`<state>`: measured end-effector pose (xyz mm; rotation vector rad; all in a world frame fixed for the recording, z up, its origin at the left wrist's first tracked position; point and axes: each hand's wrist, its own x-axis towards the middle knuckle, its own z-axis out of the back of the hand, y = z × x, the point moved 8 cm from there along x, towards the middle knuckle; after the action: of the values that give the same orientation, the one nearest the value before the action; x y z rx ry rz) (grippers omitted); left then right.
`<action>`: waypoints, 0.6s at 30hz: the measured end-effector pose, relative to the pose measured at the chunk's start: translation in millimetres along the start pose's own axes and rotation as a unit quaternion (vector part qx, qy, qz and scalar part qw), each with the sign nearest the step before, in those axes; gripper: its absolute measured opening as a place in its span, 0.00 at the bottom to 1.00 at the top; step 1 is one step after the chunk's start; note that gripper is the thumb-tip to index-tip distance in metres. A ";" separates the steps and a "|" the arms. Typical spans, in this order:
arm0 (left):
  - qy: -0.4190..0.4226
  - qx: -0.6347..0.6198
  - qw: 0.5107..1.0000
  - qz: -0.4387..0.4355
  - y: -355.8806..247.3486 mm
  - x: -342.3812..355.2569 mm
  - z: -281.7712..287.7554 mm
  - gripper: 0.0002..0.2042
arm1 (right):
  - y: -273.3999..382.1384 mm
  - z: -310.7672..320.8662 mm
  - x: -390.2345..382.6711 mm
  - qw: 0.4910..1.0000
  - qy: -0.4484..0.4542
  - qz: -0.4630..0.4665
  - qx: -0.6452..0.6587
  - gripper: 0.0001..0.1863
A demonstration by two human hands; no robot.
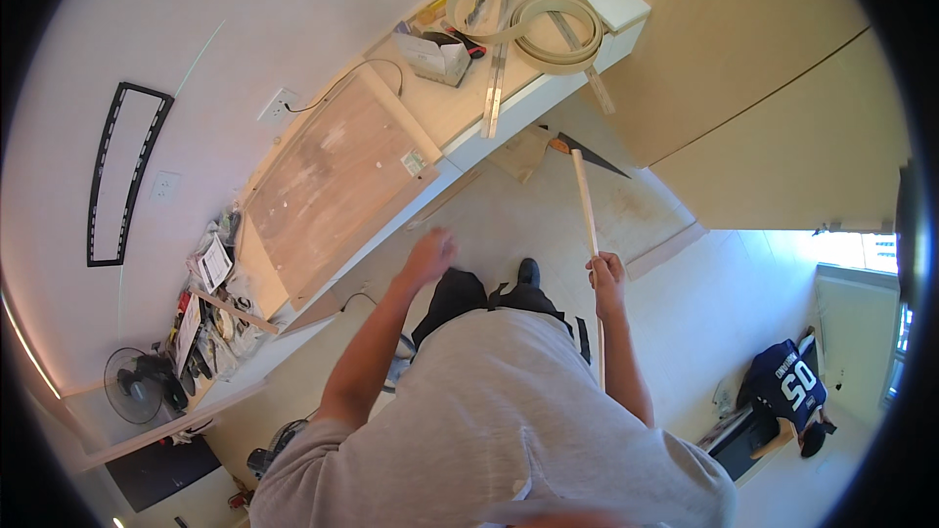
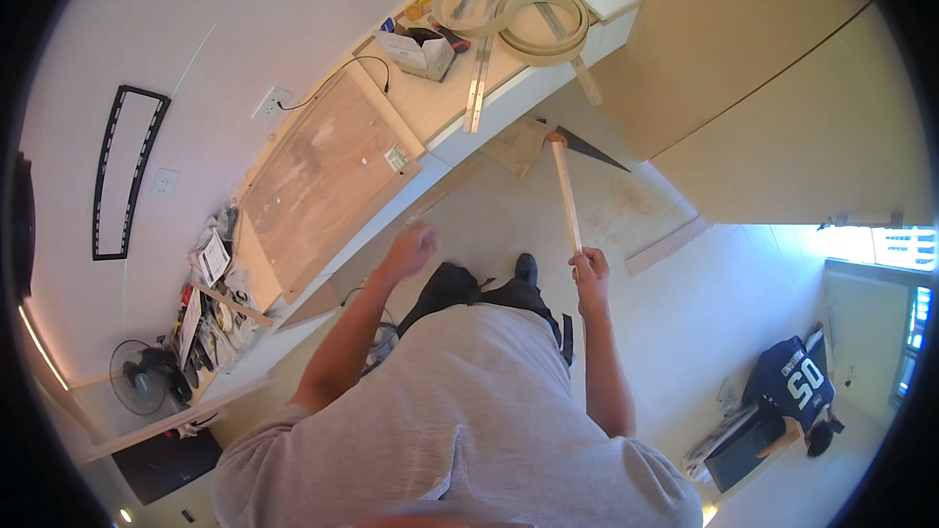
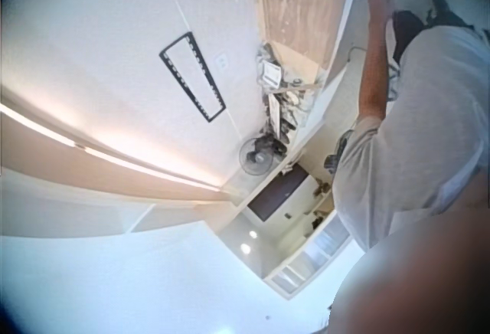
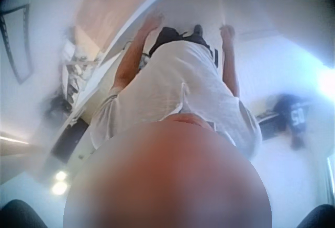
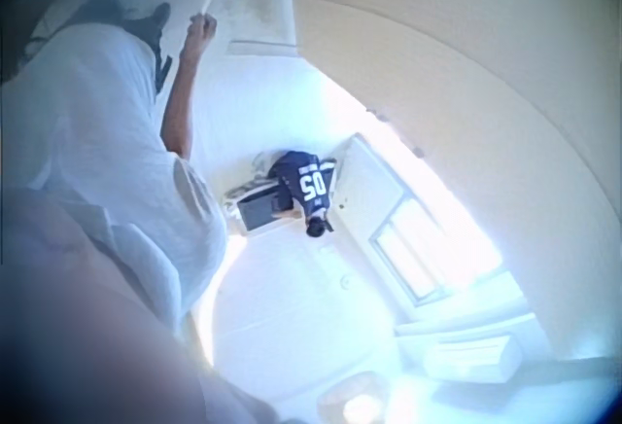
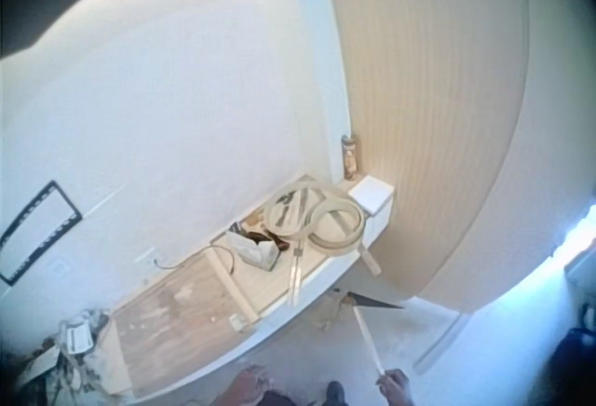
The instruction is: The person ties shoelaces, then picks up a thin wooden strip and a utility knife. They score and cut the strip, walk through the room, and adjust a laser level on a tripod. The person continues to handle the cut wood pieces and the knife.
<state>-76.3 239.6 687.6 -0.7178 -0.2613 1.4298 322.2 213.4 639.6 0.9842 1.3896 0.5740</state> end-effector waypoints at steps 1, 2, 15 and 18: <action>-0.076 0.024 0.995 -0.063 -28.2 38.5 20.0 0.13 | 3.3 4.5 0.2 1.000 -0.005 0.004 0.013 0.09; -0.157 0.023 0.979 -0.125 -55.3 73.9 42.5 0.14 | 5.4 10.1 -0.2 1.000 -0.016 0.001 0.019 0.09; -0.118 0.168 0.977 0.059 -74.9 356.9 109.6 0.28 | 43.8 69.3 -66.9 0.978 -0.205 0.018 -0.004 0.07; -0.119 0.153 0.975 0.109 -57.1 349.7 108.7 0.32 | 46.4 63.5 -72.5 0.972 -0.230 0.018 0.039 0.07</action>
<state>-37.9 607.1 717.6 -0.3295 -0.1439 1.7220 382.9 162.0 711.2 1.1245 0.9872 0.2912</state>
